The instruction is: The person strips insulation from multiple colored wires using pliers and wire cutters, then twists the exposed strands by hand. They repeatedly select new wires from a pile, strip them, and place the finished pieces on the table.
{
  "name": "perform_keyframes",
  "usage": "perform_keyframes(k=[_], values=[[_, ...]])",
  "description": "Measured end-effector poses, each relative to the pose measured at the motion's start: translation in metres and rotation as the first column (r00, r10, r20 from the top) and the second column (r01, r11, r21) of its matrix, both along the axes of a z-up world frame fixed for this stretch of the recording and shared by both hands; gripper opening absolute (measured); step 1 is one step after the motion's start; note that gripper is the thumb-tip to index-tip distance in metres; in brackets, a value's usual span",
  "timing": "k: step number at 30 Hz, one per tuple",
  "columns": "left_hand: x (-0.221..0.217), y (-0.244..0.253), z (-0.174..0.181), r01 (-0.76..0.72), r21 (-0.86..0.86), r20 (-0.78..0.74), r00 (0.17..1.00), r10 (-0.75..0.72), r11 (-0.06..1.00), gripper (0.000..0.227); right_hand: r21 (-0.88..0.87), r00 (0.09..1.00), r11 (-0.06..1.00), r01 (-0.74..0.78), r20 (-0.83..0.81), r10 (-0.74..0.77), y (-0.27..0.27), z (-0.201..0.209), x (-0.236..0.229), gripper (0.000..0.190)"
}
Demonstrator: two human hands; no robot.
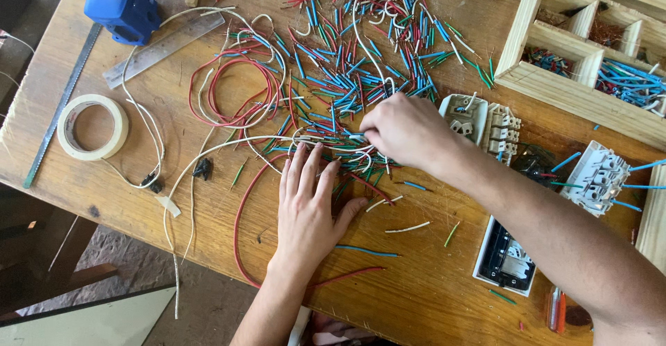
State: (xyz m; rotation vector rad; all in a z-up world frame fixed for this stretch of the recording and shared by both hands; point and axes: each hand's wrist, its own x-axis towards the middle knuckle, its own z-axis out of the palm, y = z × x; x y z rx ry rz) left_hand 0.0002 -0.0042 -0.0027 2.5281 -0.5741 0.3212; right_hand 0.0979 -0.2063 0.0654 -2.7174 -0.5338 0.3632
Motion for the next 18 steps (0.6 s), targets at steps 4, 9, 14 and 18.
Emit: perform_keyframes(k=[4, 9, 14, 18], values=[[0.0, 0.0, 0.0, 0.0, 0.006, -0.006, 1.0, 0.0, 1.0, 0.068, -0.037, 0.998, 0.999, -0.023, -0.053, 0.021, 0.007, 0.003, -0.003, 0.017], [0.0, 0.0, 0.0, 0.001, 0.006, -0.001, 1.0, -0.001, 1.0, 0.068, -0.031, 0.998, 0.999, -0.044, -0.049, 0.042, 0.006, -0.005, -0.002, 0.015], [0.0, 0.0, -0.001, -0.004, 0.005, 0.008, 1.0, 0.004, 1.0, 0.068, -0.003, 0.999, 0.999, -0.032, 0.004, 0.032, 0.007, -0.009, -0.004, 0.014], [0.0, 0.001, -0.002, -0.006, 0.005, 0.013, 1.0, 0.006, 1.0, 0.068, -0.008, 1.0, 1.0, -0.007, 0.016, 0.007, 0.01, -0.001, -0.005, 0.022]])
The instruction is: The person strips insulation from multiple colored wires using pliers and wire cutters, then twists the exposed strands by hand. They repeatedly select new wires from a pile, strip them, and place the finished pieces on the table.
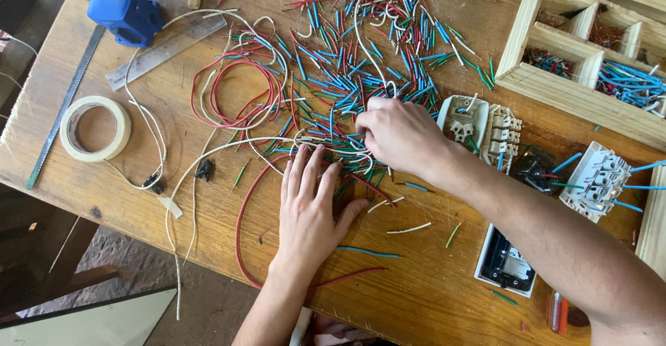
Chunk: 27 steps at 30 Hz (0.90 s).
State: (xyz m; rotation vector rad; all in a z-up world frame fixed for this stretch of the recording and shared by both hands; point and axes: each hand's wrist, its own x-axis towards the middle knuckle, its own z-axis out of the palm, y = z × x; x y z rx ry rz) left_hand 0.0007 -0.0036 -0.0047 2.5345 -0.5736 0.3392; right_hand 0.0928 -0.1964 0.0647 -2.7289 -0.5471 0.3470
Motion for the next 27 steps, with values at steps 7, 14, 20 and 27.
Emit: perform_keyframes(k=[7, 14, 20, 27], values=[[-0.001, 0.0, 0.002, 0.0, 0.002, -0.011, 1.0, 0.0, 1.0, 0.068, -0.047, 1.0, 0.998, -0.029, 0.002, 0.029, 0.0, -0.01, 0.0, 0.019], [-0.001, 0.001, 0.002, 0.003, 0.004, -0.015, 1.0, -0.003, 1.0, 0.067, -0.109, 0.998, 0.992, -0.069, -0.013, 0.068, 0.009, 0.002, -0.006, 0.02], [-0.001, 0.001, 0.002, 0.003, 0.0, -0.008, 1.0, -0.003, 1.0, 0.067, -0.098, 0.996, 0.991, -0.089, 0.018, 0.091, 0.006, 0.002, -0.006, 0.014], [-0.001, 0.001, 0.003, 0.006, -0.003, -0.012, 1.0, -0.006, 1.0, 0.067, -0.072, 0.998, 0.995, -0.067, 0.011, 0.068, 0.009, 0.0, -0.008, 0.018]])
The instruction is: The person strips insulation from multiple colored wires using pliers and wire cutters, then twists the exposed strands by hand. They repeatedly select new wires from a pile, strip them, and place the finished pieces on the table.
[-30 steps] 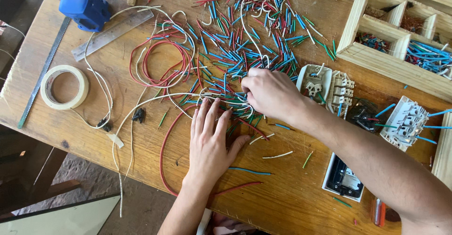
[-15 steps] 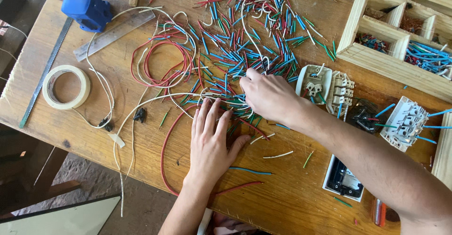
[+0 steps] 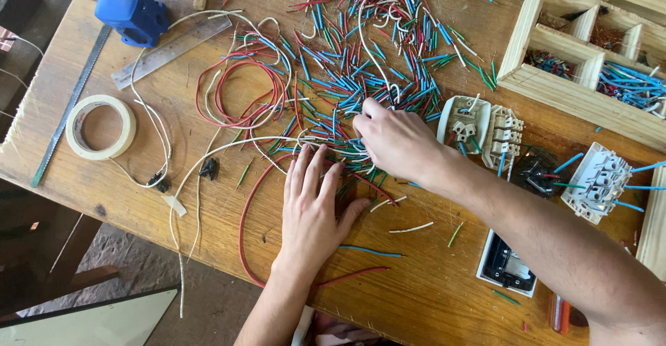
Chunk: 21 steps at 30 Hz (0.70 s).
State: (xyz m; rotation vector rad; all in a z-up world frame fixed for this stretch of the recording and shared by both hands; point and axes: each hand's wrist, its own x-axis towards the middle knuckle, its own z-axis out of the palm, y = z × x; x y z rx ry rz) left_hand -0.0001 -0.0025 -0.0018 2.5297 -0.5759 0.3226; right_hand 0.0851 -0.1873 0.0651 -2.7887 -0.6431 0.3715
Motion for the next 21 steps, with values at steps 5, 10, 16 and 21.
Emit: perform_keyframes(k=[5, 10, 16, 21], values=[[-0.001, 0.0, -0.003, -0.022, -0.036, 0.005, 1.0, 0.022, 0.999, 0.066, 0.132, 0.991, 0.99, 0.054, 0.117, -0.069, -0.003, 0.0, -0.003, 0.017], [0.001, 0.0, 0.008, -0.023, -0.213, 0.086, 0.995, 0.042, 0.977, 0.06, 0.305, 0.984, 0.952, -0.014, 0.171, -0.04, -0.008, 0.011, -0.007, 0.009], [0.001, 0.001, 0.012, -0.021, -0.365, 0.211, 0.972, 0.105, 0.931, 0.061, 0.421, 0.988, 0.904, -0.081, 0.156, 0.016, -0.005, 0.026, -0.025, 0.015], [0.001, 0.002, 0.01, 0.065, -0.431, 0.277, 0.959, 0.063, 0.9, 0.057, 0.426, 0.986, 0.894, -0.139, 0.148, 0.083, -0.001, 0.031, -0.044, 0.018]])
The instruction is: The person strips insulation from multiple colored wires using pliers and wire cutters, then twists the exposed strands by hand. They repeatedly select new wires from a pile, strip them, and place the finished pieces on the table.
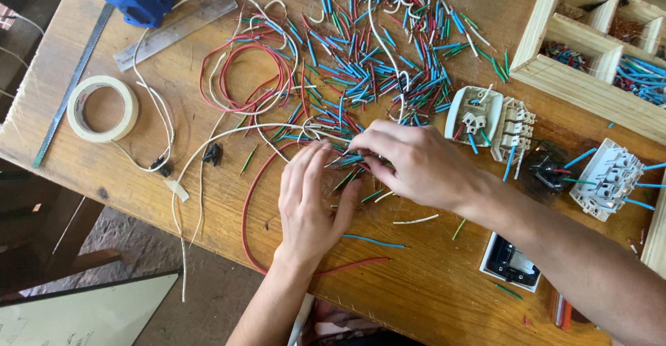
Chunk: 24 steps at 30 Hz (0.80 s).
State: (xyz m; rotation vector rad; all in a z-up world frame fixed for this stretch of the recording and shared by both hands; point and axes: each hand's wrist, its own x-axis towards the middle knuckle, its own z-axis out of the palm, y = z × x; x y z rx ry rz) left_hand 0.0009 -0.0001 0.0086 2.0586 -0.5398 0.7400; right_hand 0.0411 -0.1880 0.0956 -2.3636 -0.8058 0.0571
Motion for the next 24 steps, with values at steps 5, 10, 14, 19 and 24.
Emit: perform_keyframes(k=[5, 10, 14, 19, 24], values=[[0.0, 0.0, -0.014, 0.047, -0.014, 0.019, 0.999, -0.046, 0.999, 0.023, 0.063, 0.982, 0.995, -0.083, 0.176, 0.07, -0.001, -0.008, -0.009, 0.016], [-0.001, 0.001, -0.013, 0.066, -0.084, 0.007, 0.998, -0.065, 0.994, 0.008, 0.071, 0.979, 0.994, -0.085, 0.189, 0.071, -0.005, -0.006, -0.011, 0.017], [0.001, 0.001, -0.005, 0.012, -0.016, 0.008, 1.0, -0.011, 1.0, 0.009, 0.016, 0.99, 0.999, -0.049, 0.134, 0.046, -0.011, -0.014, -0.006, 0.018], [0.0, 0.005, -0.004, -0.107, 0.11, 0.0, 0.994, 0.108, 0.988, 0.007, -0.079, 0.997, 0.997, -0.022, 0.076, 0.028, -0.02, -0.019, -0.001, 0.018], [-0.002, 0.013, -0.001, -0.18, 0.162, -0.038, 0.981, 0.188, 0.97, 0.006, -0.196, 0.991, 0.975, -0.107, 0.057, 0.12, -0.02, -0.028, -0.004, 0.005]])
